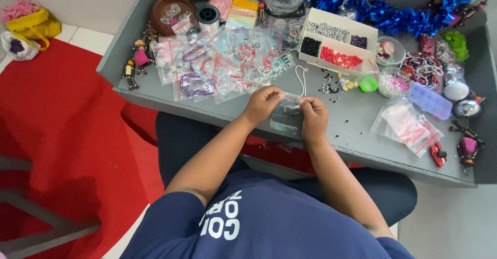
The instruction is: The person is packaging handmade beaded bracelets into small, clear plastic zip-lock bags at a workbench.
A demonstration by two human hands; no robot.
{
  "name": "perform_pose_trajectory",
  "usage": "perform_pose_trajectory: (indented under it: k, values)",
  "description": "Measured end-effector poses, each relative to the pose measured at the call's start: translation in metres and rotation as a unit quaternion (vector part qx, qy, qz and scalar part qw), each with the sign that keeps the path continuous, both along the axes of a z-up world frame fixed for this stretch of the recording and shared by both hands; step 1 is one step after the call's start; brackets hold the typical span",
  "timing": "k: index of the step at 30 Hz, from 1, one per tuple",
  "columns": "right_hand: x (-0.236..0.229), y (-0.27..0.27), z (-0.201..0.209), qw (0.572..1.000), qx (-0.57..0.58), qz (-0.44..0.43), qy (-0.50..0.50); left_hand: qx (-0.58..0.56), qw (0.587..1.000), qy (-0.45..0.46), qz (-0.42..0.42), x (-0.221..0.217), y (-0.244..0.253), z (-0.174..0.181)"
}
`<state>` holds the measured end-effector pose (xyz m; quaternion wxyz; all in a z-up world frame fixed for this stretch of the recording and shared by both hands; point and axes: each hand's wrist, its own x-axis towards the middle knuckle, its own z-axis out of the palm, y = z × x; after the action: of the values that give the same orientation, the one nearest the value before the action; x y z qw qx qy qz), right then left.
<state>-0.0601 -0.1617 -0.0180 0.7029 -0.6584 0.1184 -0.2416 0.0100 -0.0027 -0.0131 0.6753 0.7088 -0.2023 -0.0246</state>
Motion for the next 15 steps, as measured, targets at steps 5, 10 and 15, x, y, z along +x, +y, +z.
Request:
perform_pose_trajectory:
  k: [5,10,15]
  values:
    - [0.0,-0.002,0.001,0.999,-0.035,0.015,0.005,0.011,0.999,-0.032,-0.021,0.001,0.001,-0.003]
    - [-0.005,0.003,0.011,0.998,-0.058,0.025,0.002,0.039,0.998,-0.04,-0.025,0.001,0.0,-0.013]
    - [0.001,-0.005,0.0,0.994,-0.102,0.027,0.013,0.107,0.994,-0.015,-0.014,0.007,0.0,-0.015]
